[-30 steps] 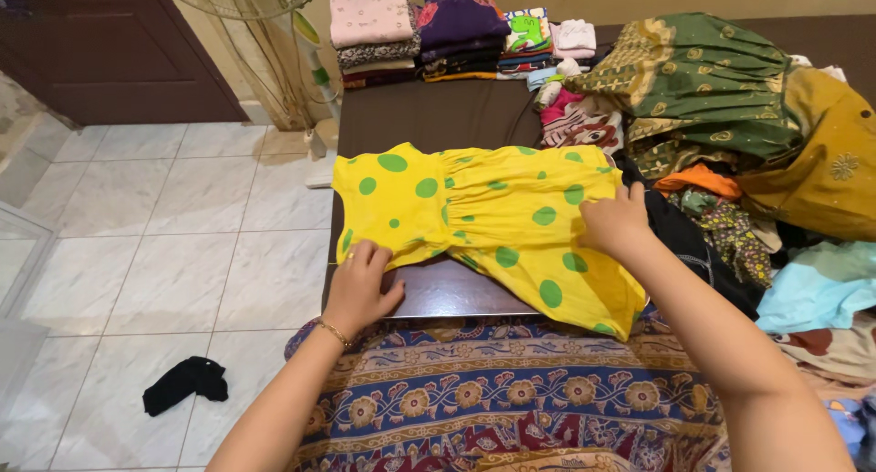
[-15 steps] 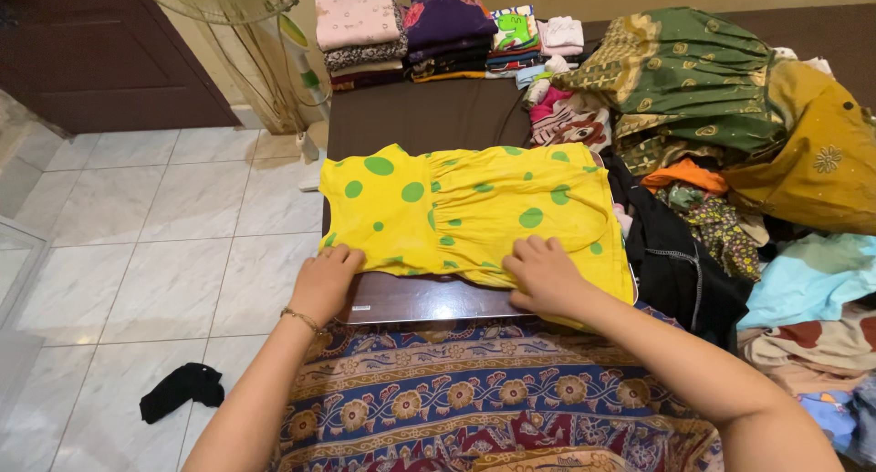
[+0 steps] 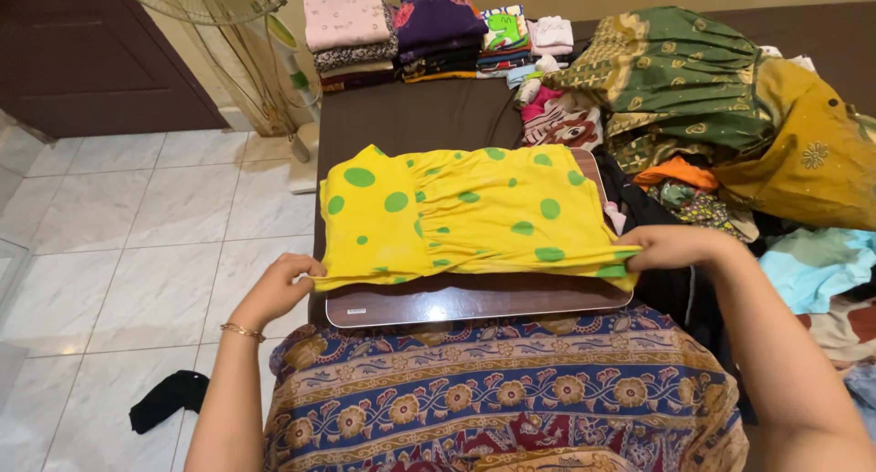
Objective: The person folds a yellow patterned top and two black t-shirts on a small wooden board placed on a bed. Each garment is smoothed, folded in half, then folded again into a compact rectangle and set aside on the bed.
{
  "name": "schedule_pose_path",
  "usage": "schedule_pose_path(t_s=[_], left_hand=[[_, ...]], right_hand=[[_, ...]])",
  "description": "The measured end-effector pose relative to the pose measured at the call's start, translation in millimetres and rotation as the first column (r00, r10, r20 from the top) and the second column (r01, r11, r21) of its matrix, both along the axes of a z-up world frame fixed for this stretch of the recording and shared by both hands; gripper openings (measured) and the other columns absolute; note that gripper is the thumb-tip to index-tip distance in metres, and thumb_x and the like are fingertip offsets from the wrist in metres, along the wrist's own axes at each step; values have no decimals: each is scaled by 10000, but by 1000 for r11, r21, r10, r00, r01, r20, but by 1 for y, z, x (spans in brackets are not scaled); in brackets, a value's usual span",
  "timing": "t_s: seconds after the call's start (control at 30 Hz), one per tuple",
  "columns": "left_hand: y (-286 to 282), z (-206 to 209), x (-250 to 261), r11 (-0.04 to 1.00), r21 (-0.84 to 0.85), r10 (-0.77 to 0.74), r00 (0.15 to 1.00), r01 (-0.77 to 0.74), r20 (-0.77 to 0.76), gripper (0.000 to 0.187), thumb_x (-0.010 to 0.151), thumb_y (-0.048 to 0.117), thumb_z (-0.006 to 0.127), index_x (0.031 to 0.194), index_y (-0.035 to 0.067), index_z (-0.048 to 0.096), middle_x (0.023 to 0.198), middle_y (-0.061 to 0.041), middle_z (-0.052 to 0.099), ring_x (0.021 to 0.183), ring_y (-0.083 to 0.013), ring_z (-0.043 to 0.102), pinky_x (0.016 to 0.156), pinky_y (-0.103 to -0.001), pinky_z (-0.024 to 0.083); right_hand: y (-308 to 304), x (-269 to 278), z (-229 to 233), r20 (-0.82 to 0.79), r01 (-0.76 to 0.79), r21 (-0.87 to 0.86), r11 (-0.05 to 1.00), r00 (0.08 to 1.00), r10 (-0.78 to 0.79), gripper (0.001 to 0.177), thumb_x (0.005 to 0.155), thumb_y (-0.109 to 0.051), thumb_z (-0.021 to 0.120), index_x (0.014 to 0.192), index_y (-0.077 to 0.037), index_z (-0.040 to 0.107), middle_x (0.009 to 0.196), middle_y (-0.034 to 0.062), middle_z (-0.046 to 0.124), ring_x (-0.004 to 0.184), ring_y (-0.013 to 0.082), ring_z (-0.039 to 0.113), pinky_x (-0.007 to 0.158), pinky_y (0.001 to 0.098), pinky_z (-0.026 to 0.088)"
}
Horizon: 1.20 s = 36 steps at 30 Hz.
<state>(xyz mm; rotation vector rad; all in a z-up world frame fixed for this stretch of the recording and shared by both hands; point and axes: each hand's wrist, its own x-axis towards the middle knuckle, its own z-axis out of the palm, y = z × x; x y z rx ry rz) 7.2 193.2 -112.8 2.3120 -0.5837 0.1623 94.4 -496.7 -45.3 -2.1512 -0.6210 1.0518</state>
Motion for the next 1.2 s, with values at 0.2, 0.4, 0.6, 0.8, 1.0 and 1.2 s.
schedule_pose_path(t_s=[0.2, 0.4, 0.6, 0.8, 1.0, 1.2], left_hand=[[34, -14, 62, 711, -667, -200, 845, -224, -496, 158, 937, 16, 565, 1054, 1, 671, 945, -99, 663, 848, -150, 630, 772, -294, 519], [-18, -19, 98, 32, -726, -120, 718, -687, -685, 433, 995, 433, 482, 1164, 52, 602, 1141, -124, 694, 991, -192, 705, 846, -332, 576], [-23, -38, 81, 360, -697, 50, 758, -621, -650, 275, 1031, 160, 661, 1118, -100, 643, 1107, -148, 715, 979, -206, 684, 861, -343, 533], [-33, -50, 86, 327, -807, 124, 869, -492, -479, 224, 982, 98, 608, 1150, -40, 662, 1088, -95, 732, 968, -156, 693, 872, -285, 544], [-55, -35, 41, 594, -575, 278, 814, -563, -511, 280, 985, 26, 663, 1259, 55, 610, 844, -44, 541, 737, -100, 469, 645, -265, 398], [-46, -42, 24, 651, -665, 167, 923, -367, -345, 245, 908, -38, 586, 1131, 44, 647, 945, 34, 627, 775, -29, 517, 665, -201, 427]], right_hand=[[-8, 78, -12, -257, 518, 528, 673, 853, -455, 351, 852, -52, 640, 1190, 41, 660, 1127, 124, 736, 1027, 228, 685, 951, 392, 541], [55, 126, -58, -554, 925, 354, 140, 328, -765, 412, 994, -342, 592, 1225, -5, 644, 1144, 122, 735, 1041, 271, 697, 925, 428, 553], [50, 87, -72, -61, 853, 239, 464, 490, -870, 524, 1004, -396, 635, 1216, 82, 663, 1100, 211, 727, 1005, 393, 719, 861, 482, 538], [66, 40, -85, 677, 796, 28, 605, 430, -597, 441, 1038, -399, 517, 1198, 7, 582, 1026, 351, 693, 977, 526, 676, 858, 582, 518], [49, -9, -54, 743, 877, -7, 480, 326, -585, 417, 1048, -402, 492, 1114, 2, 572, 1008, 352, 683, 955, 562, 649, 832, 620, 501], [57, -26, -54, 703, 878, 178, 445, 202, -682, 520, 1109, -463, 450, 973, 5, 630, 976, 316, 685, 975, 544, 636, 837, 609, 502]])
